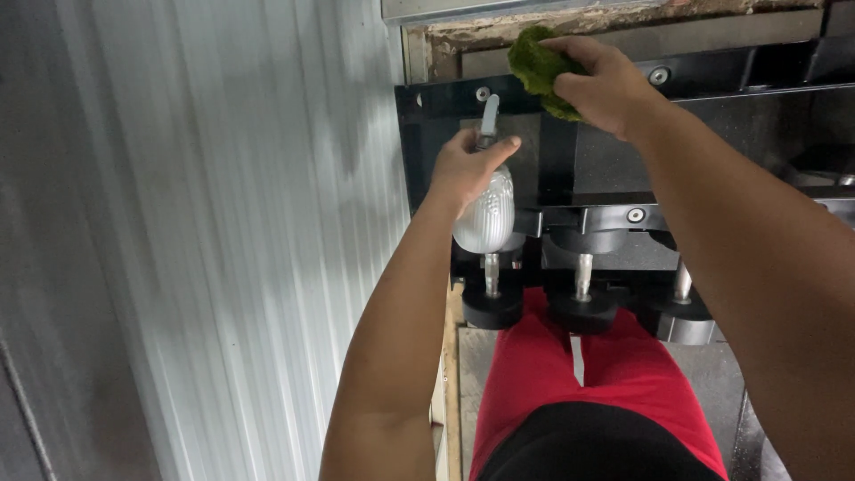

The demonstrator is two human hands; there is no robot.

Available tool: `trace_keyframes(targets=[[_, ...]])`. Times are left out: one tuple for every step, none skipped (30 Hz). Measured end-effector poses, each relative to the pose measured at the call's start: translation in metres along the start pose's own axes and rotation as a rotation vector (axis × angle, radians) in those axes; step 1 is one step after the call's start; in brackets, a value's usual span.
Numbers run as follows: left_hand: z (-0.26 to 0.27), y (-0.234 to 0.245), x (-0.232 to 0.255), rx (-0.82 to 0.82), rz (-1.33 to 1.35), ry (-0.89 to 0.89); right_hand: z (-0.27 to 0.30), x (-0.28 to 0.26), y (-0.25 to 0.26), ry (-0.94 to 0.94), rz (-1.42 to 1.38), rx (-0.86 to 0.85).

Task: Cleaning gym equipment using a spray bottle and a cloth.

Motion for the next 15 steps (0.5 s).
trace_keyframes(targets=[[-0.002, -0.001, -0.002, 0.001, 0.0, -0.001, 0.002, -0.004, 0.001, 0.001, 0.0, 0.0], [-0.003, -0.001, -0.003, 0.003, 0.024, -0.026, 0.004, -0.006, 0.001, -0.034, 0.012, -0.007], [-0.005, -0.001, -0.003, 0.005, 0.047, -0.052, 0.005, -0.008, 0.001, -0.066, 0.023, -0.014], [-0.003, 0.0, 0.0, 0.008, 0.048, -0.054, 0.008, -0.015, 0.002, -0.063, 0.024, -0.014], [-0.001, 0.0, 0.001, 0.002, 0.064, -0.058, 0.011, -0.017, 0.003, -0.104, 0.033, -0.018], [0.001, 0.0, 0.002, -0.003, 0.079, -0.061, 0.015, -0.019, 0.003, -0.145, 0.041, -0.022], [0.001, -0.001, 0.002, -0.004, 0.08, -0.06, 0.011, -0.012, 0.002, -0.146, 0.042, -0.022], [0.001, -0.002, 0.001, -0.006, 0.072, -0.06, 0.007, -0.009, 0.001, -0.101, 0.022, -0.021], [0.001, -0.003, 0.0, -0.008, 0.062, -0.058, 0.003, -0.005, 0.0, -0.057, 0.002, -0.022], [0.0, -0.004, -0.002, -0.009, 0.062, -0.056, 0.002, 0.0, -0.001, -0.06, 0.001, -0.023], [-0.002, -0.004, -0.001, -0.005, 0.069, -0.08, 0.0, 0.002, -0.001, -0.036, -0.003, -0.015], [-0.004, -0.005, 0.0, -0.001, 0.076, -0.103, -0.002, 0.003, 0.0, -0.012, -0.006, -0.008], [-0.009, -0.006, -0.007, 0.0, 0.076, -0.104, -0.002, 0.003, -0.001, -0.011, -0.007, -0.008], [-0.014, -0.008, -0.011, 0.006, 0.086, -0.138, -0.003, 0.003, -0.002, -0.021, -0.036, -0.021], [-0.019, -0.008, -0.015, 0.012, 0.094, -0.172, -0.003, 0.002, -0.004, -0.03, -0.067, -0.034]])
Point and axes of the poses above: each hand's wrist, its own z-axis away from the middle knuckle, its own y-axis out of the back of the hand, x = y × z, the point moved 8 cm from there along -z, towards the middle knuckle, and after that the axes turned 2 degrees about x, right-handed, at the moved point
